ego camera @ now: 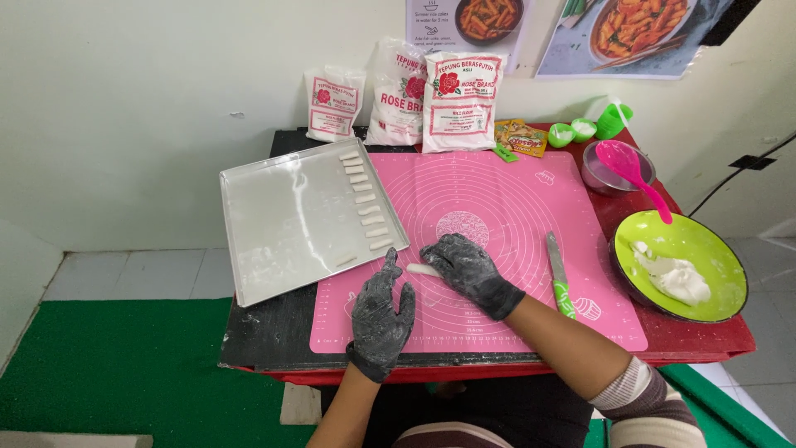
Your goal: Cutting a roll of dough into small pieces and arranging them neatly on a metal tray.
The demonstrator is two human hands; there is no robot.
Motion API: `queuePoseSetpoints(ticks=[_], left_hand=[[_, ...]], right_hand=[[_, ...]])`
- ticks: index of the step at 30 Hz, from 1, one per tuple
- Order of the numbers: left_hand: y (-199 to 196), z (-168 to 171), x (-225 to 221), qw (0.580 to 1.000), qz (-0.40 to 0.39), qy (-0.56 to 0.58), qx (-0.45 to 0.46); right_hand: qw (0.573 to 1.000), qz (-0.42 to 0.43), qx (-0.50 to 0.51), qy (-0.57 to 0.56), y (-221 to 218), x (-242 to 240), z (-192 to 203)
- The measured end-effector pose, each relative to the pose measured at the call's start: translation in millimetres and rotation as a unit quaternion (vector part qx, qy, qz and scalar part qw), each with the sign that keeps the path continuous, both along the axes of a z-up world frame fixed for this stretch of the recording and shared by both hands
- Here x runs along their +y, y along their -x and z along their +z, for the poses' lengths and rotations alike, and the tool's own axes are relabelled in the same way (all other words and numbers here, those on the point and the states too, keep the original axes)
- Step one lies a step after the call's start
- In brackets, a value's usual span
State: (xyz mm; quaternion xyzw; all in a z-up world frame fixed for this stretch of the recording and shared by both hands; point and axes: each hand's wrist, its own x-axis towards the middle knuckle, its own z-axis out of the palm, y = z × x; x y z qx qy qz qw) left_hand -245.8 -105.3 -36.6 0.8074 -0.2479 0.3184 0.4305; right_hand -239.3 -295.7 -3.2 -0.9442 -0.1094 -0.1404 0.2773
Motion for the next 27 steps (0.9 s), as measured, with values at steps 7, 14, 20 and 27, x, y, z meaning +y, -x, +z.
queuePoseSetpoints(ticks=[7,14,20,27], left_hand=[[-6,-31,-3,0.997,0.052,-0.031,-0.037],[-6,-31,-5,0.997,0.054,-0.002,-0.046],[-10,-37,-5,0.997,0.05,-0.002,-0.065],[-6,-17,6,0.996,-0.078,-0.03,-0.038]], right_hand=[[0.992,0.092,0.036,0.082,-9,-12,-16],[0.998,-0.001,0.06,-0.025,-17,-12,-23],[0.843,-0.165,0.156,-0.488,-33,-60,-59],[0.855,-0.191,0.198,-0.441,-46,-107,5]])
